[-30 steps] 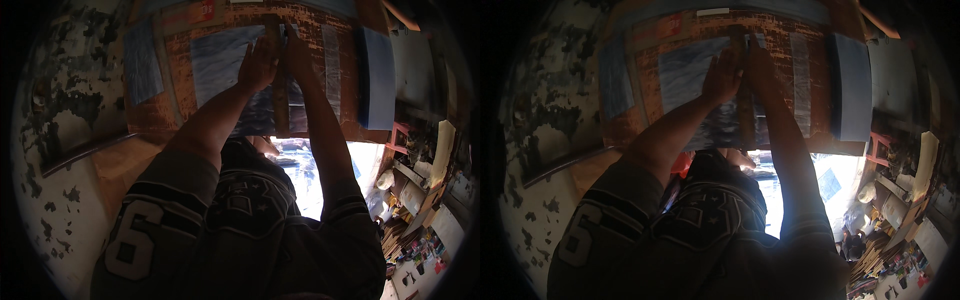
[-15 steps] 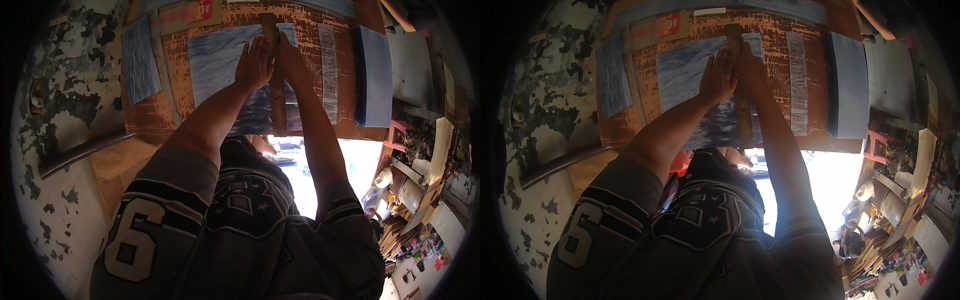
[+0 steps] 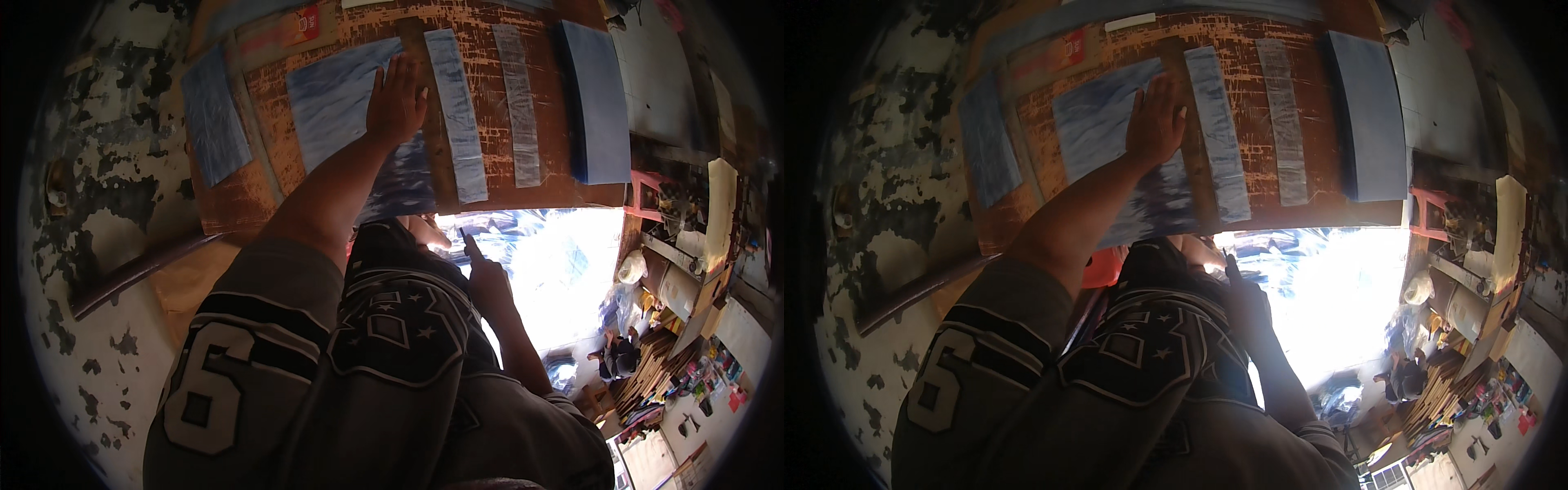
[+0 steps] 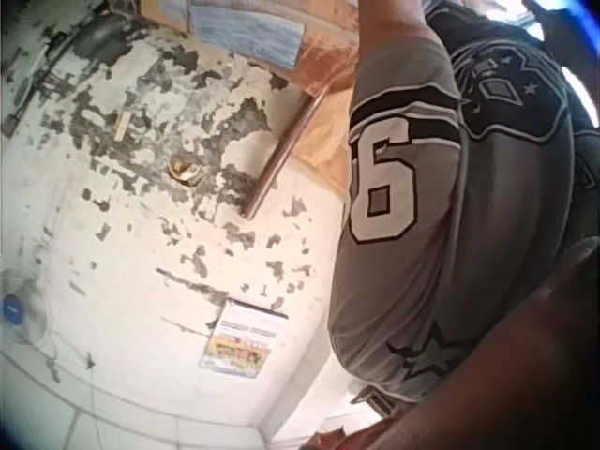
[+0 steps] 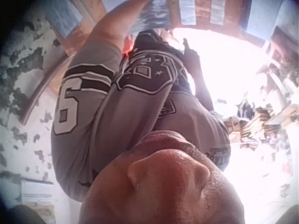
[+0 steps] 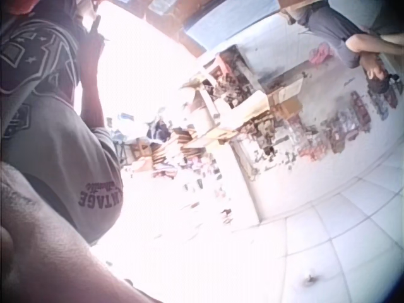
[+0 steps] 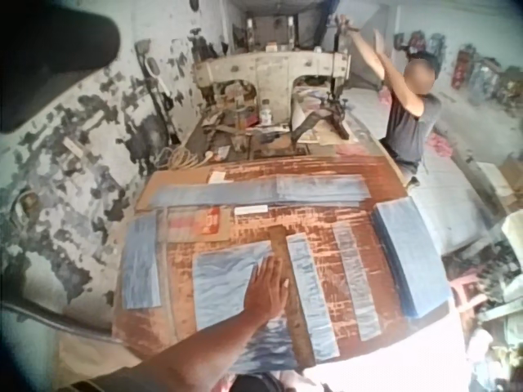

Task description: The person measures a rectangular sheet with a wooden ruler and marks it with a red pencil on a wooden workbench.

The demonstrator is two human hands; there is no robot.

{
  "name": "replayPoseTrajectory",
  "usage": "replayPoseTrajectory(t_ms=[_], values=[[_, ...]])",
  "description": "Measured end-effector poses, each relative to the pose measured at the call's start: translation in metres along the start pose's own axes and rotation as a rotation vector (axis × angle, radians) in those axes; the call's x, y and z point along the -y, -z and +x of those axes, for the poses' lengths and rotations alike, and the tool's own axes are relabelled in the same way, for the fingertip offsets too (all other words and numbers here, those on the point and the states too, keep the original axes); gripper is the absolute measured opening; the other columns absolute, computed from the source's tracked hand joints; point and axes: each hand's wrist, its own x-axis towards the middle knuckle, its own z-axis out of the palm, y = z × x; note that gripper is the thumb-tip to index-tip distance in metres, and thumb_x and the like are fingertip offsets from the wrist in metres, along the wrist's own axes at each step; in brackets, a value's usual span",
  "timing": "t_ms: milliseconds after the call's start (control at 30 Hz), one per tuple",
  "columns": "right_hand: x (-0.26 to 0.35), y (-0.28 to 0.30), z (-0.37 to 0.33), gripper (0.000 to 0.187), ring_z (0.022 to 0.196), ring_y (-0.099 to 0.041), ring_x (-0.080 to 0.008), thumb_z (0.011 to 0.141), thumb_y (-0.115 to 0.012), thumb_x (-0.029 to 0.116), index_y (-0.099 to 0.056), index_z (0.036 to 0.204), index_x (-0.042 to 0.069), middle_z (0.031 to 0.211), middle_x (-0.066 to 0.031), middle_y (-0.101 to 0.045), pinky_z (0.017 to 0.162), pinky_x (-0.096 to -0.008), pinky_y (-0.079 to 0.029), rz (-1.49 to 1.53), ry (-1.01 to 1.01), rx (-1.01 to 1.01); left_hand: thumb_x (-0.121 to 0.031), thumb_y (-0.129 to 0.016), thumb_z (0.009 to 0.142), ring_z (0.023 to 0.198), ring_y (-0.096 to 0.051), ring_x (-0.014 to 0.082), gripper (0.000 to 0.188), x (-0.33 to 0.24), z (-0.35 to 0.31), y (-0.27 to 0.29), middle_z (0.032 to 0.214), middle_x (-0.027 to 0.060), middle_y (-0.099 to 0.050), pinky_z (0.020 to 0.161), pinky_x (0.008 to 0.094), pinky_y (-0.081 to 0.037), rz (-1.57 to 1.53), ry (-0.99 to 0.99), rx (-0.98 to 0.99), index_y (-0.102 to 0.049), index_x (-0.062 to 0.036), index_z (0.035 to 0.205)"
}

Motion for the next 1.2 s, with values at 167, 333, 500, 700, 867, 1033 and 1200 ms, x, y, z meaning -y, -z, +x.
replayPoseTrajectory(t_ms=[167,333,500,700,867,1033,1200], values=[[0.012,0.023,-0.026,0.065,0.113,-0.066,-0.0399,0.095,-0.048,-0.007,-0.030,0.155,0.006,0.133,-0.0248,-0.062,0.095,-0.0471,-0.054,0.055,0.028,-0.340,-0.036,-0.038,0.107,0.152,-0.021,0.0329,0.061,-0.008,0.005,-0.005,0.162,0.0203,-0.026,0.125,0.0519,-0.017,-0.041,-0.011,0.010,-0.026,-0.0033,0.157],[0.012,0.049,-0.009,0.052,0.114,-0.066,-0.0402,0.105,-0.042,0.003,-0.029,0.156,0.007,0.140,-0.0240,-0.057,0.088,-0.0464,-0.059,0.332,-0.048,-0.535,-0.035,-0.038,0.107,0.152,-0.022,0.0339,0.061,-0.003,0.002,-0.001,0.161,0.0210,-0.026,0.124,0.0524,-0.019,0.034,-0.016,0.006,-0.026,-0.0021,0.156],[-0.009,0.053,-0.008,0.040,0.111,-0.069,-0.0316,0.107,-0.044,0.009,-0.044,0.147,0.008,0.136,-0.0190,-0.062,0.088,-0.0400,-0.059,0.220,0.007,-0.795,-0.033,-0.042,0.105,0.149,-0.027,0.0380,0.060,-0.003,0.003,-0.005,0.157,0.0248,-0.032,0.120,0.0556,-0.023,-0.037,-0.046,-0.061,-0.031,-0.0001,0.154],[-0.029,0.054,-0.009,0.036,0.084,-0.061,-0.0145,0.107,-0.044,0.016,-0.052,0.140,0.005,0.106,-0.0111,-0.061,0.072,-0.0281,-0.050,0.446,-0.040,-0.896,-0.034,-0.040,0.106,0.149,-0.027,0.0382,0.059,-0.003,0.002,-0.005,0.157,0.0248,-0.032,0.120,0.0556,-0.023,-0.039,-0.052,-0.070,-0.031,-0.0006,0.154],[-0.053,0.048,-0.007,0.032,0.057,-0.048,-0.0044,0.108,-0.047,0.018,-0.053,0.135,0.003,0.076,-0.0028,-0.054,0.049,-0.0201,-0.040,0.445,0.023,-0.943,-0.034,-0.041,0.106,0.149,-0.026,0.0388,0.059,-0.003,0.004,-0.007,0.158,0.0247,-0.031,0.119,0.0559,-0.024,-0.044,-0.052,-0.063,-0.031,-0.0009,0.154],[-0.056,0.045,-0.008,0.028,0.052,-0.044,-0.0033,0.107,-0.050,0.021,-0.055,0.127,0.003,0.071,-0.0009,-0.052,0.046,-0.0206,-0.037,0.531,0.041,-0.978,-0.037,-0.036,0.106,0.152,-0.023,0.0348,0.061,-0.006,0.006,-0.004,0.161,0.0230,-0.027,0.122,0.0529,-0.019,-0.044,-0.025,-0.005,-0.029,-0.0010,0.155],[-0.045,0.050,-0.010,0.027,0.083,-0.055,-0.0175,0.104,-0.054,0.020,-0.058,0.123,0.001,0.096,-0.0095,-0.058,0.073,-0.0318,-0.044,0.596,-0.033,-0.992,-0.037,-0.036,0.107,0.151,-0.023,0.0351,0.061,-0.001,0.004,-0.003,0.160,0.0231,-0.028,0.122,0.0529,-0.019,-0.024,-0.030,-0.022,-0.028,-0.0013,0.156]])
